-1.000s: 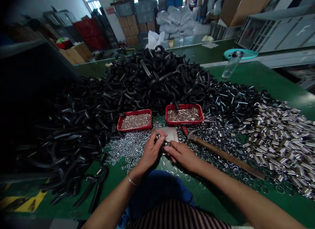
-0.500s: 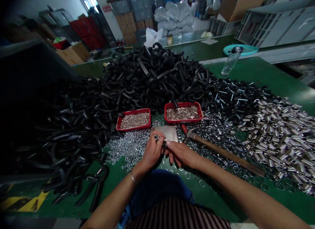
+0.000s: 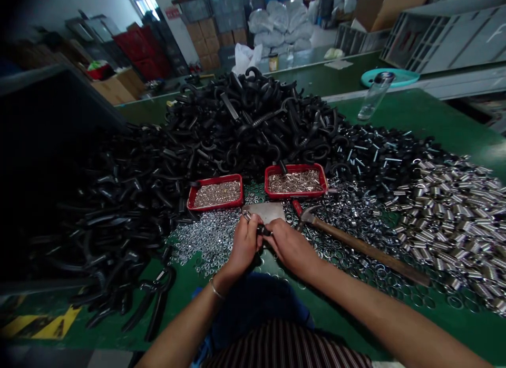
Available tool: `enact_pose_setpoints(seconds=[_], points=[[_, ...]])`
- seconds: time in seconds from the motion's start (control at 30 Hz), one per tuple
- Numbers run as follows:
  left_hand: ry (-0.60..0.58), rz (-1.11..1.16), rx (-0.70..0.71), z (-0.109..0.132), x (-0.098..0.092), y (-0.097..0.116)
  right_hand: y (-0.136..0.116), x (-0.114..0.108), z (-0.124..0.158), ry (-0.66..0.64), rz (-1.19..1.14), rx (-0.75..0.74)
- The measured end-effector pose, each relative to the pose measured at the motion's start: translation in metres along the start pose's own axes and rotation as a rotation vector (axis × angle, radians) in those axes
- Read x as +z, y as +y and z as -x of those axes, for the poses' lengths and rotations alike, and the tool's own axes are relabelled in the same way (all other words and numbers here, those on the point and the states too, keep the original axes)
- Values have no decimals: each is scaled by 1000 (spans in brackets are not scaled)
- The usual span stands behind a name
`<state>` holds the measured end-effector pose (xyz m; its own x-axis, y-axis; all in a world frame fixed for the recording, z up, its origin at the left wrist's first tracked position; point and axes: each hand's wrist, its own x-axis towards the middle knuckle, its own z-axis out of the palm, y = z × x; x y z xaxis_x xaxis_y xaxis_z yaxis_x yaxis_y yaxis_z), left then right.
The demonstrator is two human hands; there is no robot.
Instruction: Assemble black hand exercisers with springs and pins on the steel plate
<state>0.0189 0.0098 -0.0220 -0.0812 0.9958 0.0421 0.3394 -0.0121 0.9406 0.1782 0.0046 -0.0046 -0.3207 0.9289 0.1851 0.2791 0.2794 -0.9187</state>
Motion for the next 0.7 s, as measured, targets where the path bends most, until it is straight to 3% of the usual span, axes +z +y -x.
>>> enact_pose_setpoints(seconds=[0.17, 0.3, 0.37, 0.43, 0.5, 0.63, 0.7], points=[[27, -150, 144, 1, 1, -3, 3, 8, -3, -222, -497, 439], [51, -141, 160, 2, -3, 0, -5, 3, -2, -118, -483, 408], [51, -181, 208, -1, -4, 1, -7, -1, -2, -182, -621, 460], [-18, -272, 252, -8, -5, 1, -4, -5, -3, -325, -763, 563], [-146, -416, 286, -19, -5, 0, 2, -9, -3, -394, -703, 606], [-465, -725, 463, -44, -3, -3, 10, -26, 4, -329, -305, 477], [-541, -828, 536, -57, -2, 2, 13, -44, 14, -307, -229, 452]])
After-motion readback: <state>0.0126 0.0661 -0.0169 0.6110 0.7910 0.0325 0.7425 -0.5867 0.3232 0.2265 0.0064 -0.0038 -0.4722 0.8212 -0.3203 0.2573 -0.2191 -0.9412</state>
